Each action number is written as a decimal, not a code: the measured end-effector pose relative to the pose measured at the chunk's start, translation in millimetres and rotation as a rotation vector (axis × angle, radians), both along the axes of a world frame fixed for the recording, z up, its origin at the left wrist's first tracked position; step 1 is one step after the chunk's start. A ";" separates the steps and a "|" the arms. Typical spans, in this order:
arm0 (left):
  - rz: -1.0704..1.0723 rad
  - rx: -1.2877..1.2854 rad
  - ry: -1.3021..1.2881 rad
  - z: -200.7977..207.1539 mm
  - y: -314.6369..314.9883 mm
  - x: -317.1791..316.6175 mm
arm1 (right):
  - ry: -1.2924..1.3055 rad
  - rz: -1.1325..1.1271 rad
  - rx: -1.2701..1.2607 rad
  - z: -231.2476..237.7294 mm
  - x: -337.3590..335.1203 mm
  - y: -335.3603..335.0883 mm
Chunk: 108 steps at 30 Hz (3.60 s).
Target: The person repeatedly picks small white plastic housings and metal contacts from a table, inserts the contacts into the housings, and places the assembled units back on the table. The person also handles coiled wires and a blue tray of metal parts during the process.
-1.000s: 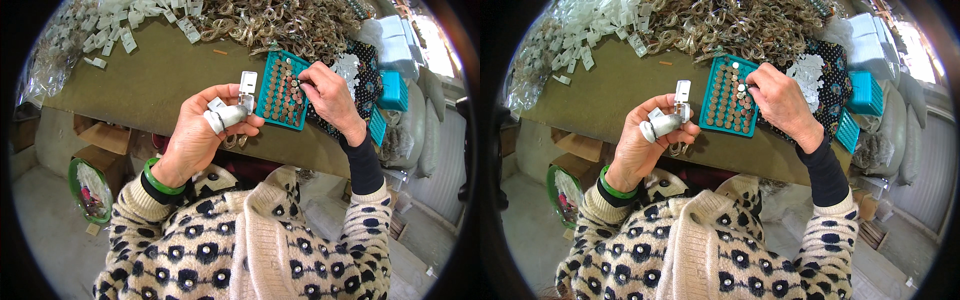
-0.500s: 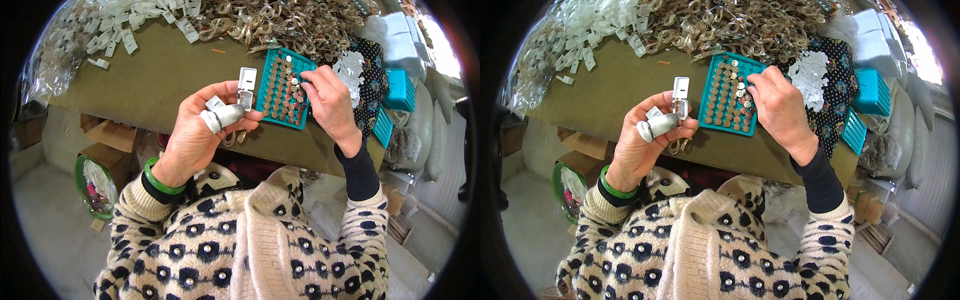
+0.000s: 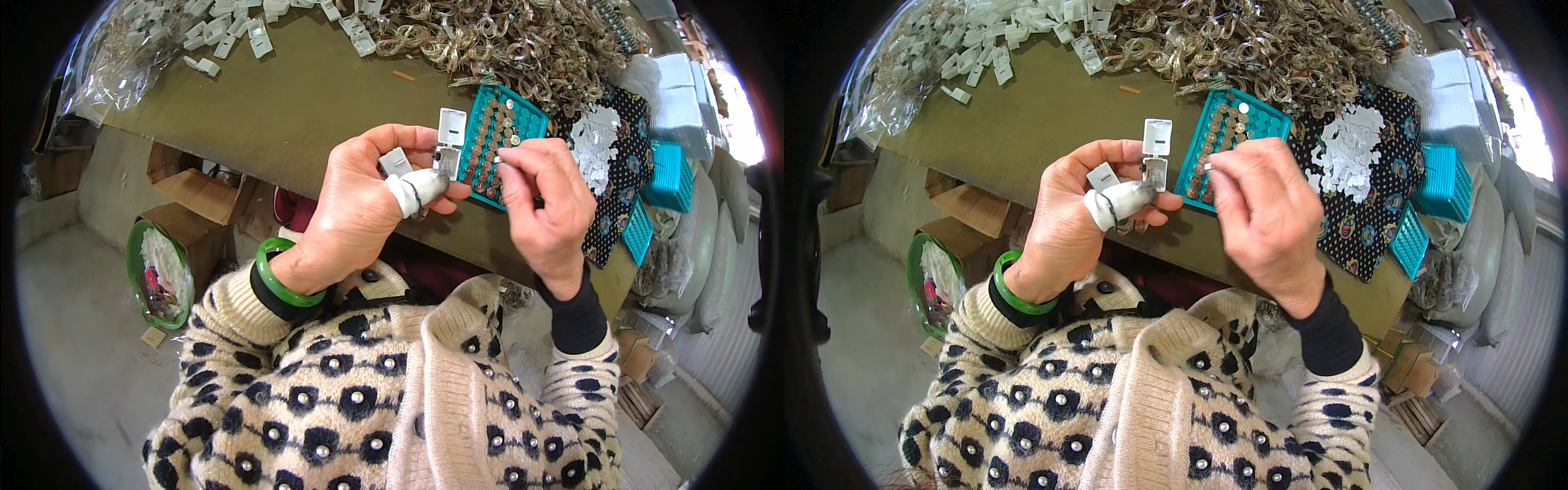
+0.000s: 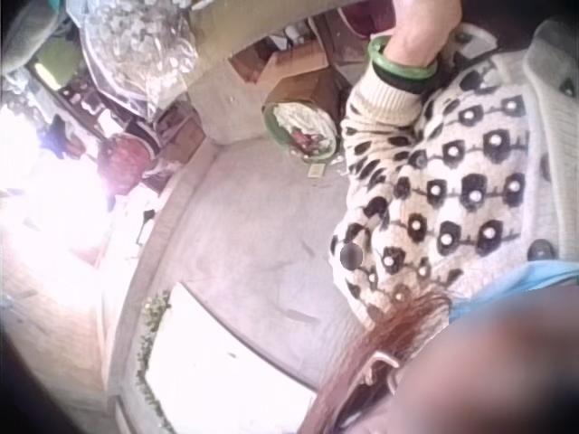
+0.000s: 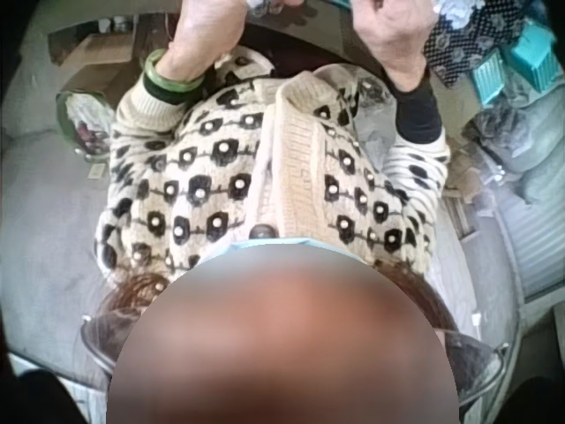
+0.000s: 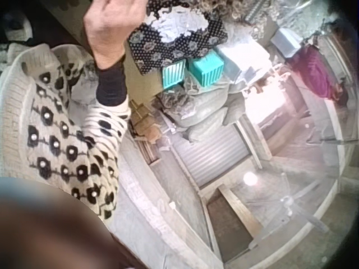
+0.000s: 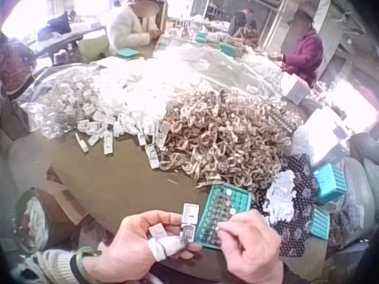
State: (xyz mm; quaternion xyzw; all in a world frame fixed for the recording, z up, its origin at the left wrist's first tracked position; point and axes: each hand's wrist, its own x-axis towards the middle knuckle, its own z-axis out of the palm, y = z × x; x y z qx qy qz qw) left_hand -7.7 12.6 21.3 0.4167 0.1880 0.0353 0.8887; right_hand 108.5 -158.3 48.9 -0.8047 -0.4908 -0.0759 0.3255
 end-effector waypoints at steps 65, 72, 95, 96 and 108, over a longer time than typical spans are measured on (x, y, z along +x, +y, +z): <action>-0.072 -0.409 -0.207 -23.5 -2.8 -2.9 | -0.113 0.016 0.184 -5.5 -22.6 22.5; -0.013 -0.423 -0.179 -15.7 -3.4 -7.2 | 0.006 0.145 0.115 0.8 -21.2 26.2; -0.107 -0.255 -0.237 -18.0 0.9 -2.6 | 1.102 -0.060 0.465 -2.0 -18.2 27.6; -0.113 -0.257 -0.235 -18.0 0.7 -2.5 | 1.025 -0.072 0.450 -3.5 -17.9 27.0; -0.139 -0.343 -0.202 -13.3 -4.1 1.6 | 0.305 0.060 0.487 -16.4 -13.5 25.5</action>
